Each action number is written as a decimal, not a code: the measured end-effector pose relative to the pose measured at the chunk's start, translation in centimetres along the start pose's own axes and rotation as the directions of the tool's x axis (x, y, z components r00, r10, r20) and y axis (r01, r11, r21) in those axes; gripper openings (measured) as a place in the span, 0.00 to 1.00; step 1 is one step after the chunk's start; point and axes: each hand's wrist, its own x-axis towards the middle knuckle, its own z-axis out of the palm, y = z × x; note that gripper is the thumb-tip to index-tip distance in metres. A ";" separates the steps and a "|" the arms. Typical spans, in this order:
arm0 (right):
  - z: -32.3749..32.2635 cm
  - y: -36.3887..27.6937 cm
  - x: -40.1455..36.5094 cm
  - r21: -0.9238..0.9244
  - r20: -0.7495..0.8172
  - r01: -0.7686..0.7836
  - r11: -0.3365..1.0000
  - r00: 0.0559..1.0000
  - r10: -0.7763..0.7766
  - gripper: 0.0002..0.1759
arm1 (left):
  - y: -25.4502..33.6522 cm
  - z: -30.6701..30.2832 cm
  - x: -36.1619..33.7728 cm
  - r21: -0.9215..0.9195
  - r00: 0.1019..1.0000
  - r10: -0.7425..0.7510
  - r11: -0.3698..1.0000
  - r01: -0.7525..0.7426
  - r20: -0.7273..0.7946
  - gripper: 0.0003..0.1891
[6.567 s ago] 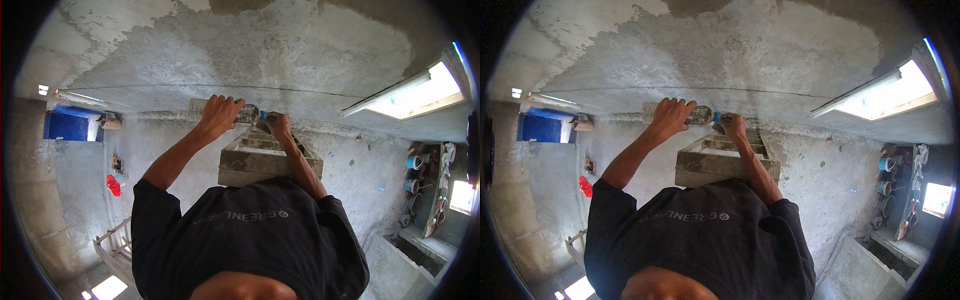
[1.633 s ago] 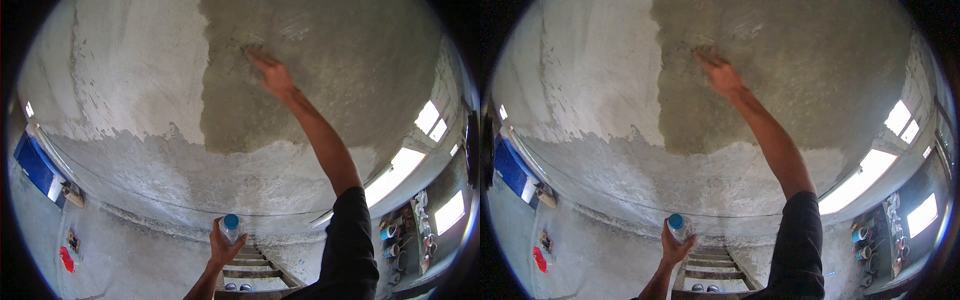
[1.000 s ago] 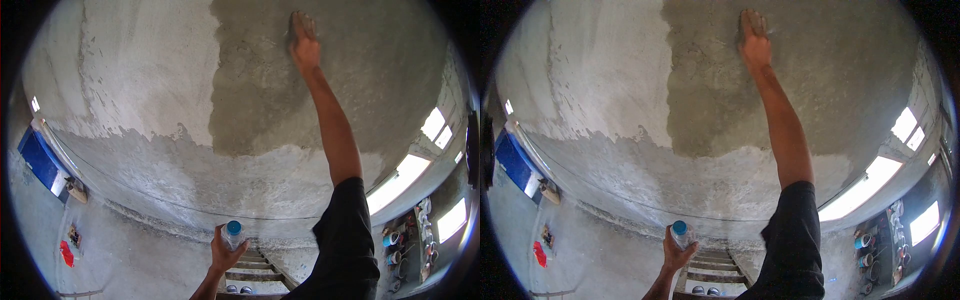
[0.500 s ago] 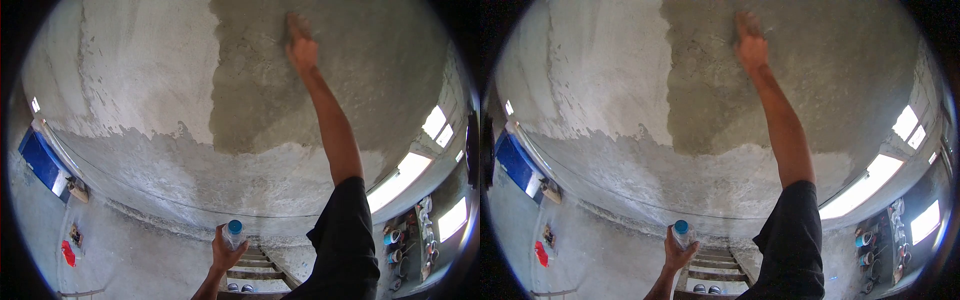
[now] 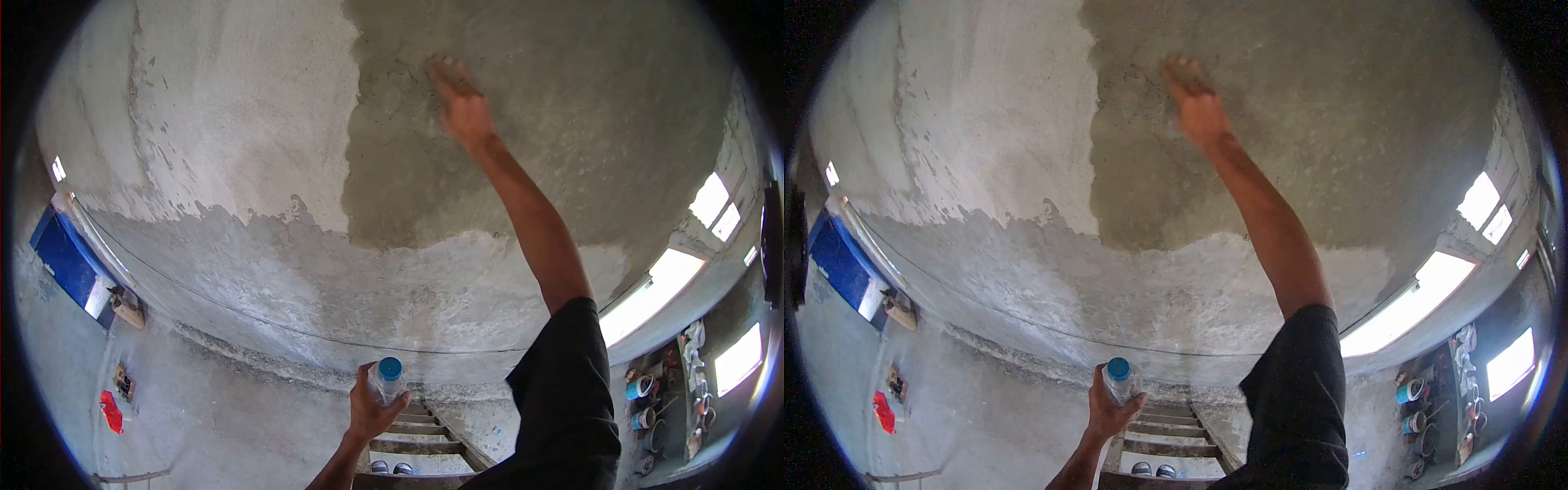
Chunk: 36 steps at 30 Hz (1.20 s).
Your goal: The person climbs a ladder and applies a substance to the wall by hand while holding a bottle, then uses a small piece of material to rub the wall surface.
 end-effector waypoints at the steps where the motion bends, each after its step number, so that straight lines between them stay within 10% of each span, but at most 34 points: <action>1: -0.7 -0.3 -0.3 -0.005 0.000 -0.002 1.000 1.000 0.002 0.41 | 0.2 -0.1 0.2 0.020 1.000 -0.005 1.000 0.005 0.009 0.33; 4: -2.6 0.2 0.8 0.063 0.192 0.027 0.998 0.981 -0.038 0.40 | 0.4 -0.4 0.1 -0.004 1.000 0.026 1.000 -0.026 0.014 0.33; 6: -4.1 3.3 3.9 0.073 -0.220 -0.052 0.996 0.973 0.067 0.45 | 0.4 -0.4 0.1 -0.001 1.000 0.005 1.000 -0.005 0.008 0.33; 10: -2.9 4.8 5.0 -0.083 -0.370 -0.125 0.989 0.925 0.086 0.46 | -0.2 -0.4 -0.1 0.019 1.000 0.001 1.000 0.000 -0.021 0.33; 15: -0.8 0.5 -0.8 0.081 0.195 0.155 0.985 0.966 -0.168 0.43 | 0.4 -0.1 0.0 0.015 0.999 -0.037 0.999 0.037 0.007 0.33; 22: -3.7 5.2 4.2 -0.063 -0.226 -0.140 0.988 0.966 0.123 0.42 | 0.1 -0.3 -0.2 0.030 1.000 -0.001 1.000 0.002 -0.012 0.33; 28: -1.5 0.3 -0.5 0.052 0.179 0.180 0.982 0.966 -0.186 0.40 | 0.3 -0.2 -0.4 0.004 1.000 -0.023 1.000 0.023 0.016 0.33; 32: -4.9 4.4 3.8 0.007 -0.234 -0.107 0.994 0.966 0.106 0.40 | 0.2 -0.4 -0.9 0.005 0.999 -0.036 0.999 0.036 0.020 0.33; 36: -2.5 4.7 2.9 -0.078 -0.238 -0.092 0.993 0.969 0.071 0.39 | 0.1 -0.4 -0.7 0.019 1.000 -0.030 0.999 0.030 0.008 0.33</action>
